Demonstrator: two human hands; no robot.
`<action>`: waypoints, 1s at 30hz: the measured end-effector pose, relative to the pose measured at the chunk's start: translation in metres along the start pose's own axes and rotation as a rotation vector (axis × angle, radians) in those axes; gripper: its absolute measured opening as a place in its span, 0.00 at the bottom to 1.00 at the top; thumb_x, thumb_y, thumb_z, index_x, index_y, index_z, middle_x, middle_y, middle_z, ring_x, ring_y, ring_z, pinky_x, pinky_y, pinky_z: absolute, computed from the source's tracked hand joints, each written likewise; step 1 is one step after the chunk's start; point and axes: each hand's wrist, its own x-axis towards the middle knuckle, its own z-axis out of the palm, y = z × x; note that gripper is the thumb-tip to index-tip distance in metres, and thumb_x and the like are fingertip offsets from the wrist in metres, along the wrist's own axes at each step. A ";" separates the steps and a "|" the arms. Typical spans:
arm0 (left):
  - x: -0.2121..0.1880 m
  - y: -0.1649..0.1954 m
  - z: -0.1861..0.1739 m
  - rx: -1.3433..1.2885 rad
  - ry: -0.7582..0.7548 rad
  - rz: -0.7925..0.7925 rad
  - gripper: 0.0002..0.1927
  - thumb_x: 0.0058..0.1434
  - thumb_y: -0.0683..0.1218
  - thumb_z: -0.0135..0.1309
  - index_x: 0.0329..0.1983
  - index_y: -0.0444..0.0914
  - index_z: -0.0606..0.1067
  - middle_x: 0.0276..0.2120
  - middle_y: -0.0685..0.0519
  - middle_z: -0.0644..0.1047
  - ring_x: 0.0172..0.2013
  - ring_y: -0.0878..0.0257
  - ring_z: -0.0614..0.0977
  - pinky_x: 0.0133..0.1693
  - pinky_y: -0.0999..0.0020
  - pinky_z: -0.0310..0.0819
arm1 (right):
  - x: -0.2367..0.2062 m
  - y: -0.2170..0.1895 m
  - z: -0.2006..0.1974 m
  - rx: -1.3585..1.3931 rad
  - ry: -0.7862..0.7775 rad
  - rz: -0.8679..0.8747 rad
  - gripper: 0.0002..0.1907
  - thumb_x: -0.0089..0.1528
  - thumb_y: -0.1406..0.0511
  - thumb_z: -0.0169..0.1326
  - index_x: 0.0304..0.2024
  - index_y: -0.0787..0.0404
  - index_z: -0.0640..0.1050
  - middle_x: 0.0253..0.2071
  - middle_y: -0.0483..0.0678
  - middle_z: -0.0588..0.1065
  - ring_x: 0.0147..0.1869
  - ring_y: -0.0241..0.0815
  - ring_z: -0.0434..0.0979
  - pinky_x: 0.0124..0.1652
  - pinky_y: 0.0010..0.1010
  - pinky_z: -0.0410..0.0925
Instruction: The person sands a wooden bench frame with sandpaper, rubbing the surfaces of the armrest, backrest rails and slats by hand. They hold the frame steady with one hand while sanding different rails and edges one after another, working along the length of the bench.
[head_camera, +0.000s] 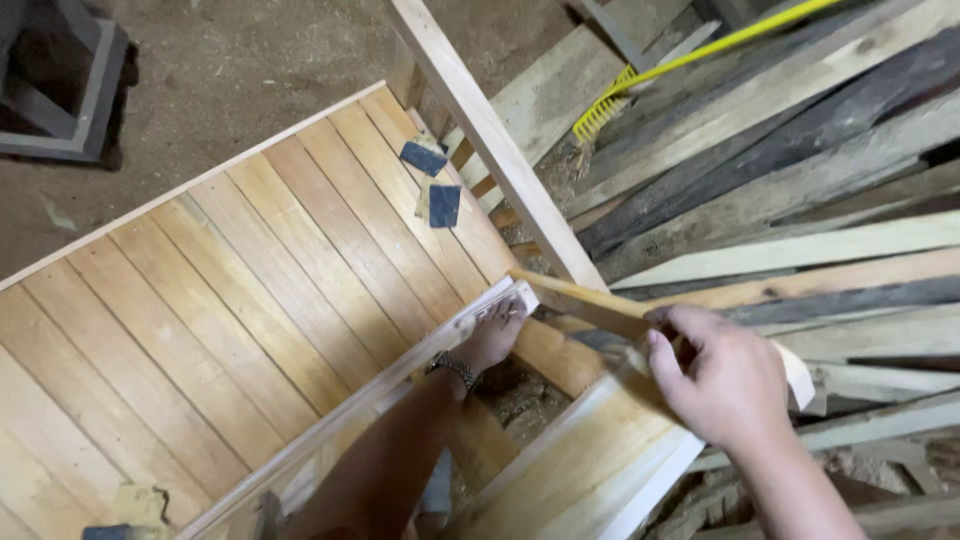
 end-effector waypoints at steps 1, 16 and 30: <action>0.000 -0.001 0.001 0.014 -0.081 0.035 0.34 0.75 0.60 0.24 0.77 0.38 0.51 0.77 0.39 0.48 0.76 0.45 0.45 0.73 0.52 0.36 | -0.001 -0.001 -0.001 -0.026 -0.033 0.004 0.13 0.57 0.55 0.55 0.40 0.51 0.83 0.34 0.51 0.82 0.37 0.55 0.82 0.37 0.44 0.74; 0.004 0.006 0.000 -0.045 -0.133 0.113 0.33 0.76 0.60 0.21 0.75 0.35 0.54 0.76 0.37 0.53 0.77 0.44 0.49 0.74 0.55 0.39 | 0.012 -0.019 -0.007 -0.139 -0.211 0.184 0.14 0.58 0.52 0.53 0.38 0.49 0.83 0.29 0.50 0.82 0.38 0.56 0.83 0.40 0.47 0.74; -0.001 0.002 0.000 -0.224 -0.174 0.064 0.36 0.75 0.61 0.24 0.77 0.33 0.50 0.76 0.38 0.51 0.77 0.47 0.49 0.74 0.58 0.41 | 0.011 -0.014 -0.006 -0.164 -0.159 0.139 0.15 0.56 0.52 0.56 0.40 0.49 0.83 0.31 0.52 0.81 0.39 0.56 0.82 0.41 0.47 0.73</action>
